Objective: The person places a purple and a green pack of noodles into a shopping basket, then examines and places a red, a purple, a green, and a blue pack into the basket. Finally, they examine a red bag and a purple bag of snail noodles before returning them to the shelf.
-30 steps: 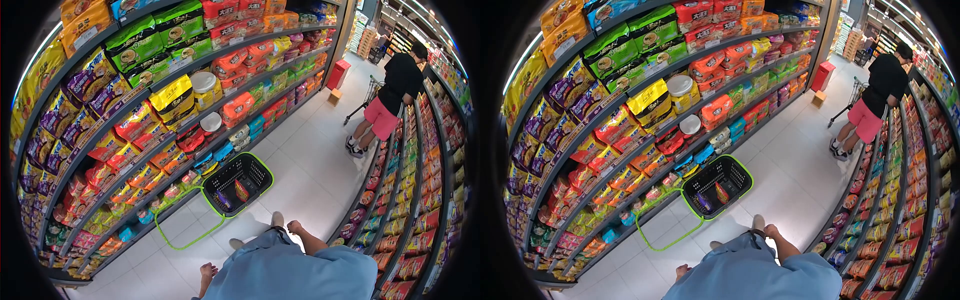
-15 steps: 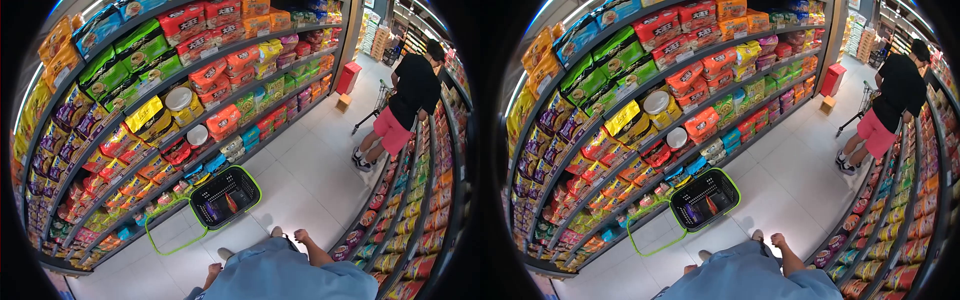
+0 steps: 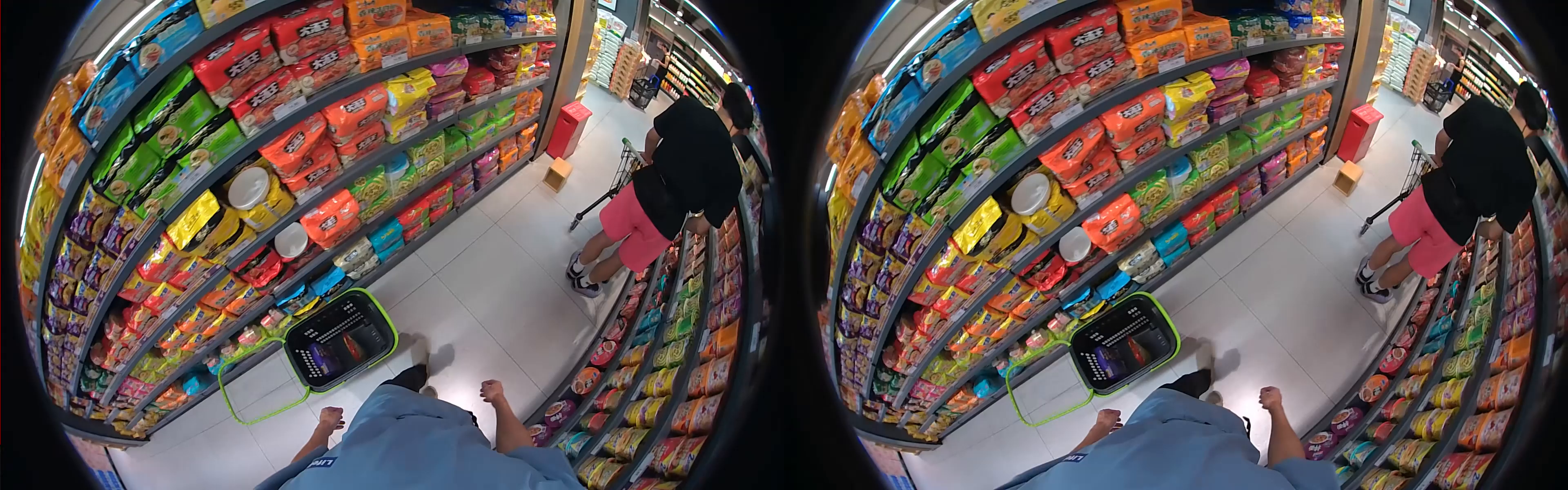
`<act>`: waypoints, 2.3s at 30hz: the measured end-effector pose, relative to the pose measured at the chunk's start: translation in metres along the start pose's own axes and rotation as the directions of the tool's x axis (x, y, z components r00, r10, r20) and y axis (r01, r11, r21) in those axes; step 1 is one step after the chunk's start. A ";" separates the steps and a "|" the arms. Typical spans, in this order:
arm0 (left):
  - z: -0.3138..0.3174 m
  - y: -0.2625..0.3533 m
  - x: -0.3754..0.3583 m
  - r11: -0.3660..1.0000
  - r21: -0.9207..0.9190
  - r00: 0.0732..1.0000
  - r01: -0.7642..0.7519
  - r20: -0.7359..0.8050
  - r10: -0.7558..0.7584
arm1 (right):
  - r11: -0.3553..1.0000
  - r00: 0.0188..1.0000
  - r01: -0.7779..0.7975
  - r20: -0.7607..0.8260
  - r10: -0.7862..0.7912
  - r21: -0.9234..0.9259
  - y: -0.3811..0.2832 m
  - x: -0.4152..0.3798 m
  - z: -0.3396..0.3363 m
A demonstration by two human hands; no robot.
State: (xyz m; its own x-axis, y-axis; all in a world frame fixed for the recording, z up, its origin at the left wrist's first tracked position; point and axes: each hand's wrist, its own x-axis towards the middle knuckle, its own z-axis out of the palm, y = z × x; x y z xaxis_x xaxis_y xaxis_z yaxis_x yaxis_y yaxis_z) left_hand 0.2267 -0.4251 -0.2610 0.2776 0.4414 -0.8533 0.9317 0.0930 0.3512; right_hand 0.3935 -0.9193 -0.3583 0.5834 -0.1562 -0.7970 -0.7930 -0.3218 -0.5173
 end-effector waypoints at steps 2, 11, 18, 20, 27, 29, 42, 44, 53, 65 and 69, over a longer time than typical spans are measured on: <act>0.012 0.027 0.015 0.999 0.021 1.000 0.025 0.014 -0.026 | 0.998 0.998 0.057 0.006 -0.057 -0.031 0.013 0.022 0.007; 0.103 0.204 0.081 0.999 0.005 0.993 -0.047 0.110 0.046 | 0.950 0.997 0.063 -0.013 -0.071 -0.305 -0.028 0.092 -0.040; 0.160 0.355 0.105 0.968 0.024 0.941 -0.250 0.241 0.237 | 0.983 0.991 0.107 -0.065 -0.117 -0.147 -0.196 0.174 -0.098; 0.164 0.386 0.101 0.965 -0.002 0.943 -0.260 0.216 0.255 | 0.992 0.990 0.100 -0.109 -0.092 0.075 -0.263 0.178 -0.105; 0.144 0.421 0.131 0.978 -0.162 0.981 -0.133 0.119 0.154 | 0.982 0.985 0.159 -0.081 -0.151 0.104 -0.374 0.222 -0.115; 0.141 0.404 0.140 0.976 -0.209 0.993 -0.067 0.084 0.086 | 0.998 0.997 0.069 -0.037 -0.069 -0.011 -0.391 0.244 -0.117; 0.253 0.485 0.147 0.944 0.149 0.956 -0.293 0.036 0.291 | 0.754 0.750 0.656 0.084 -0.656 0.035 -0.676 0.422 -0.200; 0.272 0.514 0.137 0.977 -0.006 0.977 -0.212 0.011 0.212 | 0.507 0.512 0.855 0.031 -0.858 -0.109 -0.776 0.393 -0.214; 0.333 0.702 0.066 0.871 -0.312 0.925 -0.379 -0.162 0.344 | -0.116 -0.126 0.985 -0.073 -0.989 -0.131 -1.108 0.212 -0.293; 0.338 0.625 0.097 0.903 -0.126 0.909 -0.411 -0.137 0.394 | -0.480 -0.377 0.787 0.312 -0.872 -0.389 -1.293 0.160 -0.351; 0.311 0.778 0.066 0.813 -0.066 0.809 -0.579 -0.170 0.562 | -0.679 -0.500 0.548 0.460 -0.734 -0.488 -1.337 0.161 -0.335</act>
State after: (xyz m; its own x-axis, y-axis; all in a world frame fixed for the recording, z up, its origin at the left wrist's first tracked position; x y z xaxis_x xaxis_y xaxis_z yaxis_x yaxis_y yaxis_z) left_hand 1.0426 -0.6011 -0.1641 0.7087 0.5612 -0.4275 0.5813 -0.1213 0.8046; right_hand 1.6062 -0.8269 0.3098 0.2098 0.7437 0.6348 0.9441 -0.3230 0.0664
